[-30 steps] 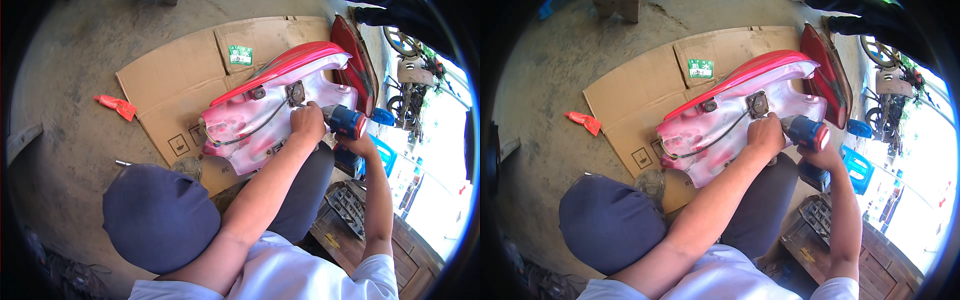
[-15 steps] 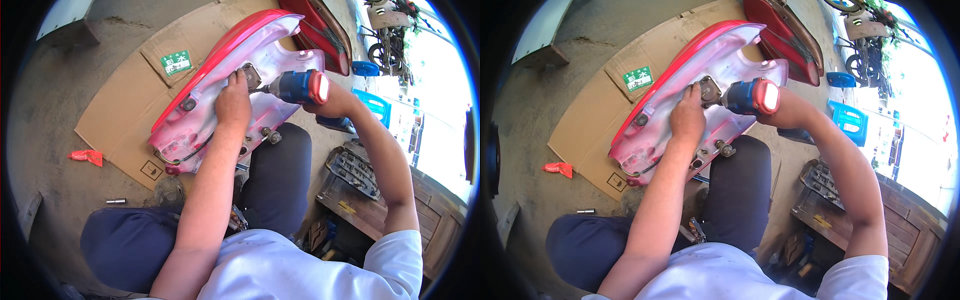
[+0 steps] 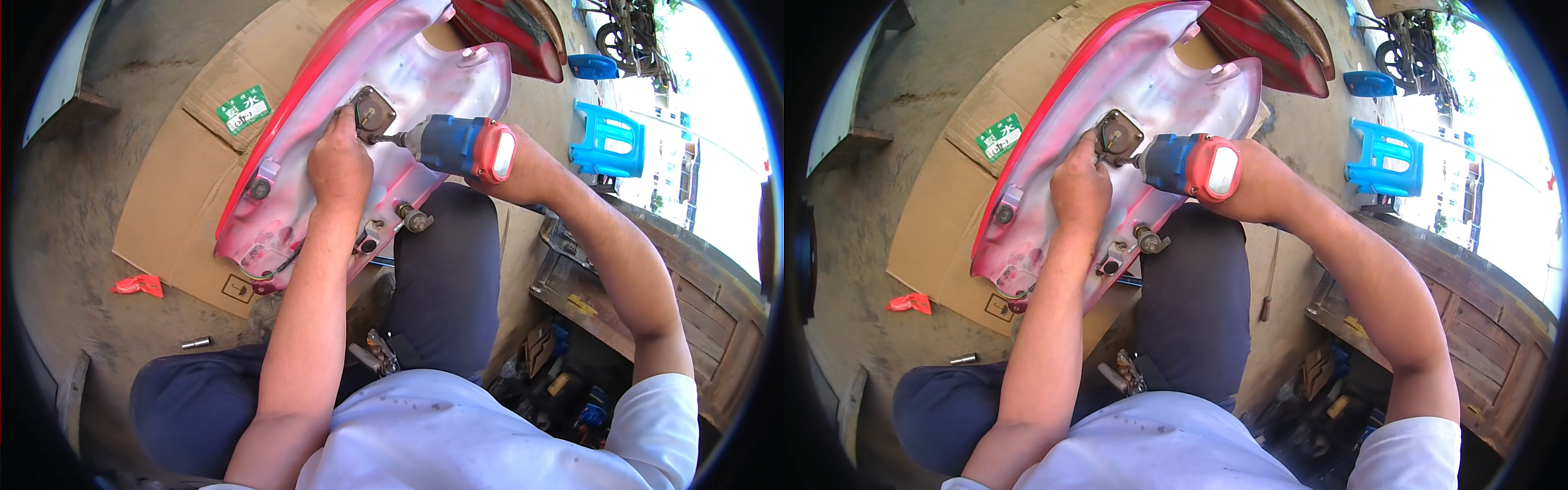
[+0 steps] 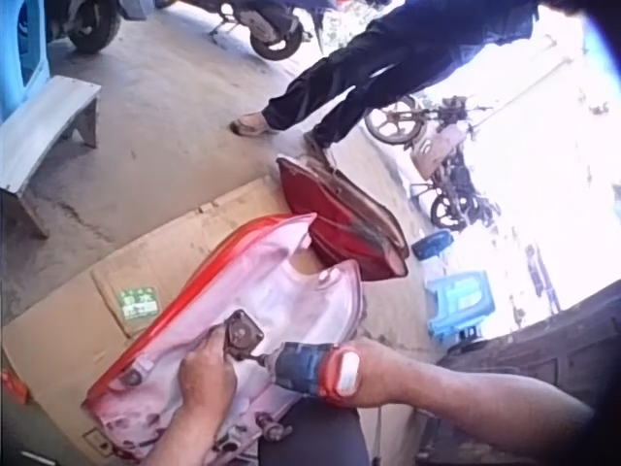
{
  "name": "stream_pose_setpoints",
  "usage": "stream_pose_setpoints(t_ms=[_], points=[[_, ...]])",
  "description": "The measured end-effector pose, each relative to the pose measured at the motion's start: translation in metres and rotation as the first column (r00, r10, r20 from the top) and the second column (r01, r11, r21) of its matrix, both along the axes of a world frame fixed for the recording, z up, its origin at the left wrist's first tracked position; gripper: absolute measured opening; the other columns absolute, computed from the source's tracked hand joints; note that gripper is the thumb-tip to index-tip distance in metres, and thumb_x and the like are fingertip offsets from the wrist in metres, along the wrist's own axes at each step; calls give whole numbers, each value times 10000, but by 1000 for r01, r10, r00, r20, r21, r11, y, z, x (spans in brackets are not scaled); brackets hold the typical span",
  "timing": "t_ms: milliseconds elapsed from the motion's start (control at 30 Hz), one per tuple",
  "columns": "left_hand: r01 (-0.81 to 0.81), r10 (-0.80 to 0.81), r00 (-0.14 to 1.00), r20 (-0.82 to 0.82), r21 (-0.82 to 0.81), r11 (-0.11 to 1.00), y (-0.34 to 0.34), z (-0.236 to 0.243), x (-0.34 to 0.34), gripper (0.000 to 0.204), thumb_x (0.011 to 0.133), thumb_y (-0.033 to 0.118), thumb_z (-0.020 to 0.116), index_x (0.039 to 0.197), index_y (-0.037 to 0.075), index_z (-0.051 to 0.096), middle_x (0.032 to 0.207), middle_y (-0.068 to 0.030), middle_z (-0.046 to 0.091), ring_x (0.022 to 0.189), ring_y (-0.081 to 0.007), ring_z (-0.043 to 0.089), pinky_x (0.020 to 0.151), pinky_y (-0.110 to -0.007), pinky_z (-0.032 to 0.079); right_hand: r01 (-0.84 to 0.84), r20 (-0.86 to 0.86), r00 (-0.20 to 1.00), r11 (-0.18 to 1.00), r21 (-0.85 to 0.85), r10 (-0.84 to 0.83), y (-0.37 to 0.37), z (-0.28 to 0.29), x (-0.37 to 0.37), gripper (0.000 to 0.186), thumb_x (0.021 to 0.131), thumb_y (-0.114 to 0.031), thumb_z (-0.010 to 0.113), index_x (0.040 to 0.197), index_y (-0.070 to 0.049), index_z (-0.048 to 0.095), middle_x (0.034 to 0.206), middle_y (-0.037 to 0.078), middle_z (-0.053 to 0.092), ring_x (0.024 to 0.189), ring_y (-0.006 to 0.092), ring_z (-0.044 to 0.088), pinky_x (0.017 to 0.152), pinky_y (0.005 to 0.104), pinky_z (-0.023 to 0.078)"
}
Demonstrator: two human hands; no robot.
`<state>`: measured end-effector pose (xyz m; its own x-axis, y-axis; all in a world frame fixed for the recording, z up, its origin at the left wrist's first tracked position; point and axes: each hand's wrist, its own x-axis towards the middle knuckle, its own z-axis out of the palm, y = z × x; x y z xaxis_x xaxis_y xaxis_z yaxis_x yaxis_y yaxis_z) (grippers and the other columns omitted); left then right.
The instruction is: Installing a component into a motorcycle fuel tank and securing it with screws using an impact driver.
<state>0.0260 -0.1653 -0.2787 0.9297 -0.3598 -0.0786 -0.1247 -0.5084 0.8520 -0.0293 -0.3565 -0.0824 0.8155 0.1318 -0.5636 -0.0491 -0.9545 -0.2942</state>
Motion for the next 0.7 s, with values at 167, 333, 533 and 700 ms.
stream_pose_setpoints(t_ms=[167,333,533,700], points=[[-31,31,999,14,0,1000,0,0,-4,506,823,-41,688,1319,59,708,1160,-208,763,1015,-403,747,878,-498,598,76,-152,985,994,-78,-88,7,13,14,281,827,-248,772,1049,-99,687,984,165,741,962,411,705,851,482,584],[-22,22,1000,1,1,1000,-1,4,-4,508,822,-34,714,1321,62,709,1188,-192,763,1036,-401,744,887,-493,597,86,-34,996,996,5,-86,1,12,2,201,824,-206,796,882,-48,686,863,182,700,819,417,687,753,449,580],[-62,62,998,24,-15,998,-1,0,-7,534,822,-29,730,1344,74,698,1215,-182,757,1062,-390,741,900,-478,599,156,-119,979,986,-63,-163,7,13,8,337,846,-302,806,1096,-102,699,1044,163,760,1000,409,707,877,480,580],[-54,54,999,-10,14,998,-1,4,-7,529,824,-20,735,1342,78,700,1220,-172,758,1059,-383,743,901,-470,601,125,-120,984,991,-50,-130,13,18,15,267,816,-173,807,1022,-59,681,962,165,716,905,390,694,836,446,577]])
